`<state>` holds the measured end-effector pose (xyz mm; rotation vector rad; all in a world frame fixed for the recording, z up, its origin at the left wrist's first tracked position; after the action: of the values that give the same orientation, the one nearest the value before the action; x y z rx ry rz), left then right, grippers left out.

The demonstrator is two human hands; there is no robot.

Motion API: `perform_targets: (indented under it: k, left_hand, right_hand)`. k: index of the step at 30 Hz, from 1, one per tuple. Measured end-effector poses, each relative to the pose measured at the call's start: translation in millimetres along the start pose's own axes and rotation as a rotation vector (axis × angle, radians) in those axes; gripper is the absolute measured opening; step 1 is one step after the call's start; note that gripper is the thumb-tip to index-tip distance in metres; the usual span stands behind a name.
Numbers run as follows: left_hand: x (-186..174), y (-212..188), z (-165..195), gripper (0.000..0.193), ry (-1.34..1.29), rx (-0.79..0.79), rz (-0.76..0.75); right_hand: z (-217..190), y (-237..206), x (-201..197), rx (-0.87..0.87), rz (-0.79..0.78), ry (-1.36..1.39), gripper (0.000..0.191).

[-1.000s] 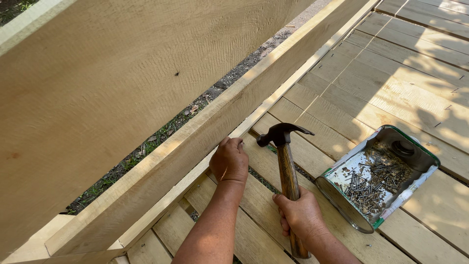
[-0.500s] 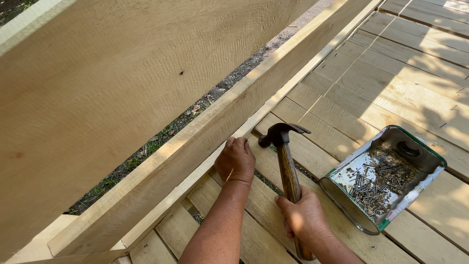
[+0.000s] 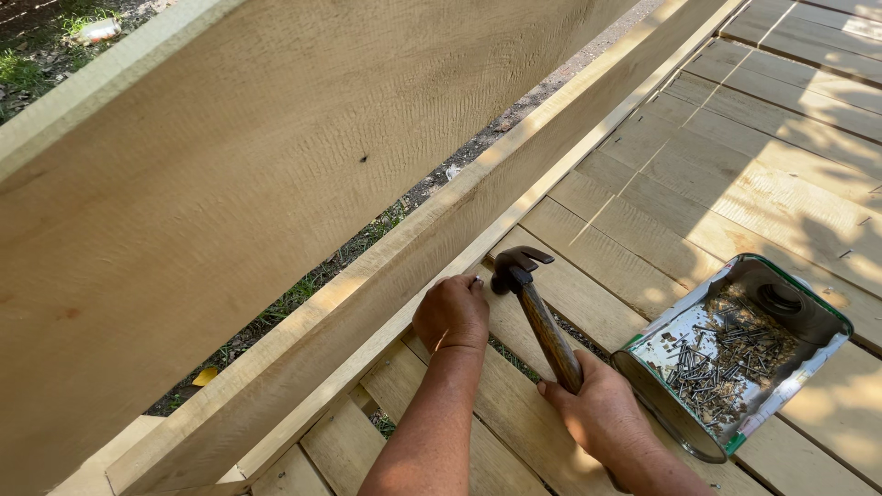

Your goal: The person hammers nails into a wooden frame and then into the slats of a wooden deck. They repeatedly pick nails from a metal tin and drive them into the wood using a claw hammer.

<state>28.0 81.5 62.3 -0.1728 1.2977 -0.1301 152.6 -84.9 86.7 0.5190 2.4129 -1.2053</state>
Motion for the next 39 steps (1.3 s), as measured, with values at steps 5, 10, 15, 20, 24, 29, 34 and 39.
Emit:
perform_targets:
  k: [5,10,15,20,24,29,34,39]
  left_hand:
    - [-3.0,-3.4,-4.4,0.020,-0.061,-0.051,0.016]
    - [-0.8,1.1,-3.0,0.021,-0.003,-0.032,0.049]
    - [3.1,1.9,-6.7,0.023,-0.003,-0.021,0.040]
    - [6.6,3.2,-4.7,0.022,0.016,-0.012,0.060]
    - [8.8,5.8,-3.2,0.024,0.058,-0.019,0.033]
    - [9.3,6.7,-4.7,0.023,-0.002,-0.033,0.030]
    - [11.0,6.9,-2.9,0.024,0.033,-0.010,0.046]
    - [6.8,5.2,-4.8,0.022,-0.034,-0.029,0.125]
  right_hand:
    - [-8.7,-10.2,-7.5,-0.062,0.000,0.050,0.045]
    - [-18.5,-15.0,-2.6,-0.128,0.017,0.050,0.038]
    - [-20.3,-11.1,3.4,-0.150,-0.002,-0.074,0.034]
    - [-17.9,-10.9,2.6,-0.139,0.016,-0.069,0.035]
    - [-20.7,-12.2,2.7,-0.120,0.007,-0.057,0.033]
    - [-28.3,-14.4,2.6,-0.124,-0.003,-0.071,0.032]
    - [-32.2,-18.9,1.6,-0.146,0.006,-0.041,0.031]
    - [-31.6,-16.2,-2.7,-0.101,0.037,-0.118,0.036]
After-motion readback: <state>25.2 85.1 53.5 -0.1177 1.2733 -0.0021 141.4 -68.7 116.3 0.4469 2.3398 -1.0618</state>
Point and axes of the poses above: each hand's wrist, its own y-axis towards the middle knuckle, its own x-axis out of the palm, z = x × y, the point moved 4 cm from there along y, towards the middle knuckle, and after that the axes turned 15 degrees about y, right-handed, at the moved point
